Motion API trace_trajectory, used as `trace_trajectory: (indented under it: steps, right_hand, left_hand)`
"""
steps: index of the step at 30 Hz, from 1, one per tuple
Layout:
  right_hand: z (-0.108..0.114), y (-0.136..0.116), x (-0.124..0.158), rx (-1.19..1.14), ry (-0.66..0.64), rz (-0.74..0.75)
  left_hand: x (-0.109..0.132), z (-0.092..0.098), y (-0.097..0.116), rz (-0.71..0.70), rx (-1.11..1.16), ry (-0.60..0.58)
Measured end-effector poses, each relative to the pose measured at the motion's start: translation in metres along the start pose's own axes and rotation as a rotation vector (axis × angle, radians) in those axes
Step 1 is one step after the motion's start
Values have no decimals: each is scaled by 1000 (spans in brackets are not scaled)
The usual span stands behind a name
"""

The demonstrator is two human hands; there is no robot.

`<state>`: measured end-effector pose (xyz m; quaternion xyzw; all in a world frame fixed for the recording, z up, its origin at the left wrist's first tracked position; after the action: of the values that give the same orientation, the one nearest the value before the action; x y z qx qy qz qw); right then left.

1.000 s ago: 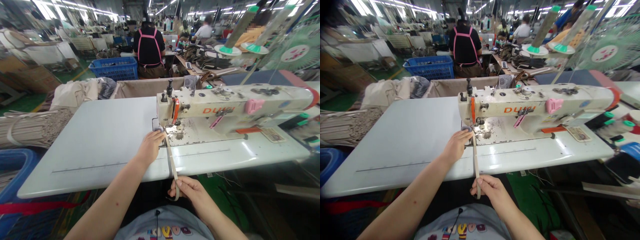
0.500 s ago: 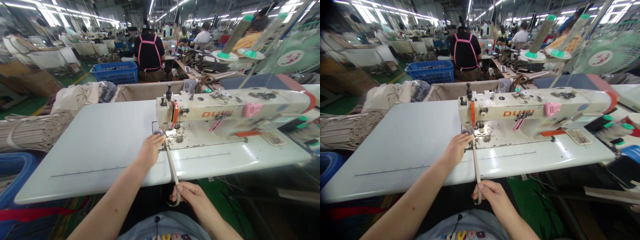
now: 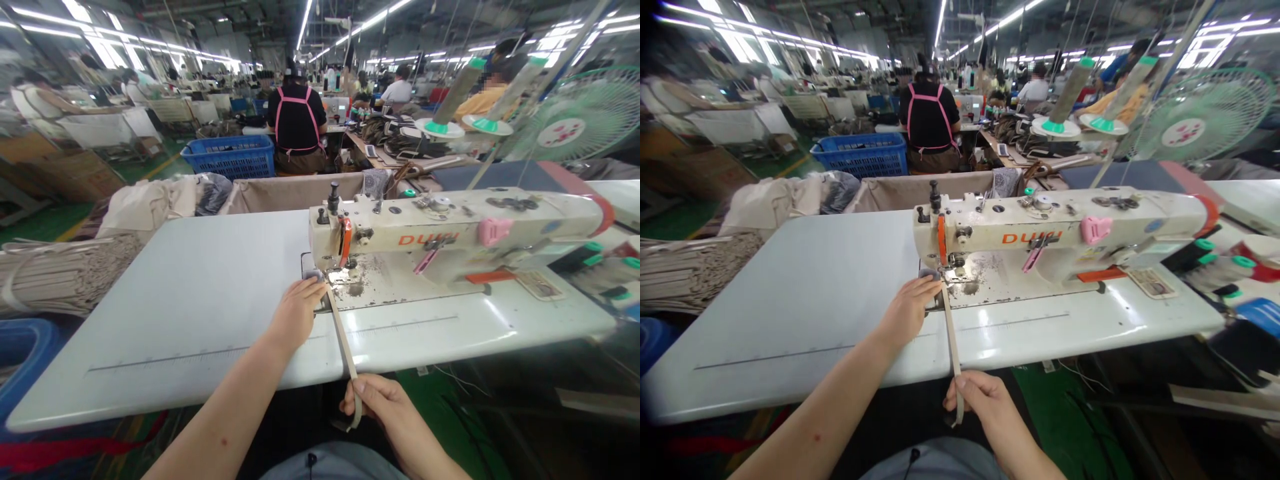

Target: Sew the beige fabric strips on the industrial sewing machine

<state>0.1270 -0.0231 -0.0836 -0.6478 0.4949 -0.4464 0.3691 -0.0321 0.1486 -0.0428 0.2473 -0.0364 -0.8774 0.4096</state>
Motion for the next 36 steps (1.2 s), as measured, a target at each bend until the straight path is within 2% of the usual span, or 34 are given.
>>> trace_trajectory:
  steps: [15,21,26,31,36]
  right_hand:
    - [-5,-2,0,-26,-15,-11]
    - [-4,-3,0,37,-69,15]
    - [-2,-2,-5,179,-176,116]
    - [-4,-15,-2,234,-76,153]
    - [-7,-13,2,44,-31,22]
  left_hand:
    - [0,-1,-1,0,4,3]
    - [0,0,0,-6,10,-11]
    - [-1,0,-1,14,27,-16]
    - [-1,0,-1,20,25,-8]
    - [-1,1,-1,18,30,-23]
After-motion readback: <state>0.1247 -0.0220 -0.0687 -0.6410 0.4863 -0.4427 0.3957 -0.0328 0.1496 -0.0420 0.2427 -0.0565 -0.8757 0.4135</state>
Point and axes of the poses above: each hand's wrist, its own x-axis away from the middle knuckle, its own z-axis out of the back of the hand, y = z × x, the point moved 4 cm from there along -x, towards the middle knuckle, and after that the axes turned 6 degrees about z, right-handed, at the moved point
